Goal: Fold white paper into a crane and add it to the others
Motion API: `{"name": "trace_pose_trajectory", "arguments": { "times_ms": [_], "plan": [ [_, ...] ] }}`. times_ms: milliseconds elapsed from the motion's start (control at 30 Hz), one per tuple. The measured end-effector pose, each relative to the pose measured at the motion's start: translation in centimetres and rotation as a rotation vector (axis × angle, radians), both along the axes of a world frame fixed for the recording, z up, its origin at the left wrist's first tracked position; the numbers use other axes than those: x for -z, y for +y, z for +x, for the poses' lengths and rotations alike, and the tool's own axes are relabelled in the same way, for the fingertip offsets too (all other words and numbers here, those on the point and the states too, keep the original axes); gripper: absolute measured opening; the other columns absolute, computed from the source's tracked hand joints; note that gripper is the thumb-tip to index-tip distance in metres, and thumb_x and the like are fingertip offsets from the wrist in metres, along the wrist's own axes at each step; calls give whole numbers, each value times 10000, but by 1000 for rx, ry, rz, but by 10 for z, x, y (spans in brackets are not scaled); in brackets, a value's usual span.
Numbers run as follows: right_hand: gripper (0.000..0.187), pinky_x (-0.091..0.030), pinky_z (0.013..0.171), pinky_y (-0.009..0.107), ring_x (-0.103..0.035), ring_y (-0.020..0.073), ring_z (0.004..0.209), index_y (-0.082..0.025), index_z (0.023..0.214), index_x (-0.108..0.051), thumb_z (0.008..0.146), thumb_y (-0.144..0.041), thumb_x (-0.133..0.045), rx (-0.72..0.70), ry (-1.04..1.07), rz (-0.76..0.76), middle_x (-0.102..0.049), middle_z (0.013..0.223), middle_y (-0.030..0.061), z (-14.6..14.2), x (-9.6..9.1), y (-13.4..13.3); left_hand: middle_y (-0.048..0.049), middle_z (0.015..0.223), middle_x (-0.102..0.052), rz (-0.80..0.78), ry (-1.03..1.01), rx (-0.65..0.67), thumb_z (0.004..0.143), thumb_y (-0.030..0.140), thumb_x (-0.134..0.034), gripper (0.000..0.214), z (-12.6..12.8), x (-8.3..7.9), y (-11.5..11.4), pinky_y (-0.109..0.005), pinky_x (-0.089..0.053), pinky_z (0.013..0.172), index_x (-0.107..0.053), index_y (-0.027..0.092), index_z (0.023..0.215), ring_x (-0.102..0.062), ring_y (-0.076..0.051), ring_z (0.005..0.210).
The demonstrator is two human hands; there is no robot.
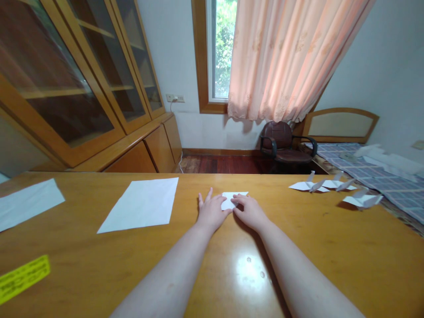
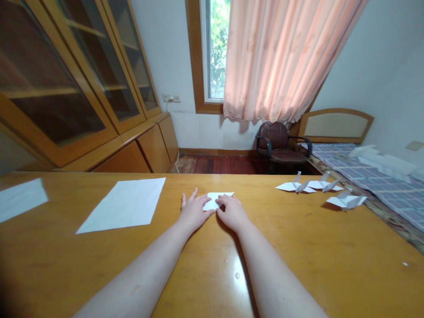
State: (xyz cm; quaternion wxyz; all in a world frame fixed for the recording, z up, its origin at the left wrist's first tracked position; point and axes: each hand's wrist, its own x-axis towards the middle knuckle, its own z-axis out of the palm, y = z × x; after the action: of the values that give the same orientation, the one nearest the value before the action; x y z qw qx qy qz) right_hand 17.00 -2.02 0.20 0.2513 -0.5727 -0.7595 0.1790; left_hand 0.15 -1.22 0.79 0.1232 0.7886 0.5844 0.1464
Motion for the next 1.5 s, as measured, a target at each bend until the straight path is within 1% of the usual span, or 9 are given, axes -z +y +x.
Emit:
{"name": "trace_pose_trajectory", "arguments": {
  "times_ms": [167, 367, 533, 667, 800, 967, 1133, 1300, 1500],
  "plan": [
    [324, -373, 998, 392, -556, 234, 1123, -204, 1057, -674, 753, -309, -632, -10, 6, 27, -621, 1204, 98, 0, -5, -2, -8, 1343, -514, -24, 31, -21, 780, 502, -578, 437, -1, 0, 2, -659, 31, 1048, -565, 356, 1191, -166, -323, 1378],
    [253, -438, 902, 332, -613, 212, 990, -205, 986, -694, 740, -235, -644, 77, 45, -6, -685, 1071, 70, 1, -1, 2, -15, 1347, -506, -17, 2, -57, 801, 403, -582, 478, -1, 0, 2, -626, -43, 1069, -493, 356, 1268, -212, -305, 1363],
    [230, -442, 889, 326, -619, 205, 960, -192, 966, -695, 748, -227, -632, 112, 46, -11, -690, 1049, 69, 1, 0, 3, 17, 1287, -547, 17, -20, -4, 752, 433, -641, 299, 1, -4, -1, -542, -61, 1106, -651, 339, 1036, -267, -283, 1327],
    [239, -436, 891, 333, -617, 213, 958, -207, 969, -695, 739, -236, -638, 116, 16, -18, -695, 1035, 61, 0, -3, 1, -16, 1146, -629, 32, -39, 0, 727, 431, -666, 313, 2, -6, -2, -436, -219, 1075, -672, 293, 1007, -432, -258, 1169],
    [280, -429, 891, 335, -615, 221, 960, -201, 993, -687, 726, -279, -660, 88, 6, 11, -697, 1018, 69, 0, -6, 0, -30, 1083, -654, 16, -50, -6, 745, 408, -648, 301, 2, -8, -2, -369, -339, 966, -676, 271, 1012, -491, -245, 1071],
    [244, -420, 889, 330, -614, 213, 958, -204, 976, -687, 753, -295, -647, 102, 13, -1, -697, 1009, 69, 0, -4, 1, -22, 1075, -661, -12, -49, -39, 805, 411, -580, 244, 3, -10, -2, -344, -352, 933, -685, 281, 984, -507, -228, 1063],
    [165, -420, 843, 289, -617, 189, 910, -213, 898, -701, 795, -280, -591, 89, 25, 1, -707, 953, 50, 0, -5, 1, -18, 999, -679, -21, -51, -12, 865, 356, -501, 214, 2, -10, 1, -319, -377, 867, -694, 276, 916, -547, -200, 980],
    [181, -405, 747, 255, -618, 168, 806, -220, 786, -712, 816, -270, -541, 105, -1, 4, -715, 846, 33, 1, -9, 0, -38, 929, -676, -12, -8, -11, 875, 319, -462, 242, 0, -11, 1, -310, -397, 821, -691, 247, 849, -566, -197, 917],
    [172, -372, 683, 256, -594, 165, 741, -220, 719, -711, 780, -301, -571, 153, -64, -1, -700, 749, 23, 2, -10, 2, -61, 898, -667, -37, 15, -63, 857, 347, -468, 257, 2, -11, 1, -313, -407, 823, -687, 218, 821, -572, -210, 913]
  ]
}}
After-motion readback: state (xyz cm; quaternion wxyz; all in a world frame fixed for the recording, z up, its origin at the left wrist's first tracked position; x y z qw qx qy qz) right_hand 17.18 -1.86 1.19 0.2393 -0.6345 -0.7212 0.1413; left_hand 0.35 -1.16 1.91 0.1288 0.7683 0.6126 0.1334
